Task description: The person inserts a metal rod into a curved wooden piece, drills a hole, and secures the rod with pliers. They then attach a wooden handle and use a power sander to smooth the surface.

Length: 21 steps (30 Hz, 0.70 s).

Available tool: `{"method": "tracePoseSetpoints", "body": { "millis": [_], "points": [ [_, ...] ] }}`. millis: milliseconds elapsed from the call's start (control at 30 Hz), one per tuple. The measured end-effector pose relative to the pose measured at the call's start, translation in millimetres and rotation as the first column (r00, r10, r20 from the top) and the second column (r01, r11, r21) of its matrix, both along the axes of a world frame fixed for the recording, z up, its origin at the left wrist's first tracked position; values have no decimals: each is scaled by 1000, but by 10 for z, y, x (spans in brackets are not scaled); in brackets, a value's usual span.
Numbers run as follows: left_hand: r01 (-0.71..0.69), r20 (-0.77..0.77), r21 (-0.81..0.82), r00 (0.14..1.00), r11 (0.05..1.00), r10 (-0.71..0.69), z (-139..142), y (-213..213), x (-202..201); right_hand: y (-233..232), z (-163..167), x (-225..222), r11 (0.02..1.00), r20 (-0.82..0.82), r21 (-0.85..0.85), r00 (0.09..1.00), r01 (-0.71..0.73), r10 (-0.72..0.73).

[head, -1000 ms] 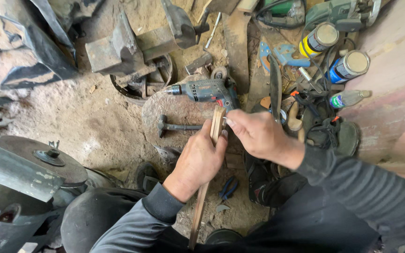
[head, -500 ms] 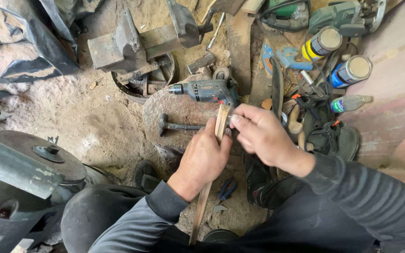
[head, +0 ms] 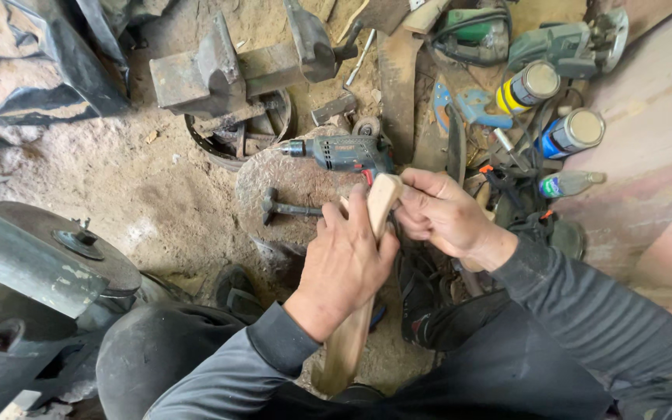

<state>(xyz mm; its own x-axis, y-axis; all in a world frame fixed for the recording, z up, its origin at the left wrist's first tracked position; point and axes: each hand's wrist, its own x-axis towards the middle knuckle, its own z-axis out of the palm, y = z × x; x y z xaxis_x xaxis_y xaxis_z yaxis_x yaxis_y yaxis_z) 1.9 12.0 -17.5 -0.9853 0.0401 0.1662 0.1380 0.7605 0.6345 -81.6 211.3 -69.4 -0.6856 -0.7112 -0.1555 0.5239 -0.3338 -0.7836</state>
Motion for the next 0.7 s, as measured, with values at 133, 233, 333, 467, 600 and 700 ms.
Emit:
{"method": "tracePoseSetpoints", "body": {
  "millis": [133, 233, 333, 467, 600, 700],
  "points": [
    [-10, -32, -20, 999, 1000, 9, 52, -5, 42, 92, -146, -103, 997, -181, 63, 983, 36, -24],
    [-12, -60, -37, 998, 999, 10, 100, -15, 32, 143, -145, -86, 996, -114, 41, 991, 81, -75],
    [-19, -64, -72, 998, 997, 15, 153, -38, 24, 189, -106, -72, 994, -25, -83, 997, 65, -68],
    [-14, -105, -96, 994, 995, 4, 176, -65, 36, 205, -44, -90, 1000, -136, -29, 991, 6, -10],
    [20, -46, -50, 999, 999, -22, 117, -98, -9, 154, 102, -68, 994, -208, -59, 975, -88, 74],
    [94, -130, 275, 990, 957, -60, 90, -126, -65, 87, 275, 86, 998, -113, 56, 994, -3, 9]
  ]
}}
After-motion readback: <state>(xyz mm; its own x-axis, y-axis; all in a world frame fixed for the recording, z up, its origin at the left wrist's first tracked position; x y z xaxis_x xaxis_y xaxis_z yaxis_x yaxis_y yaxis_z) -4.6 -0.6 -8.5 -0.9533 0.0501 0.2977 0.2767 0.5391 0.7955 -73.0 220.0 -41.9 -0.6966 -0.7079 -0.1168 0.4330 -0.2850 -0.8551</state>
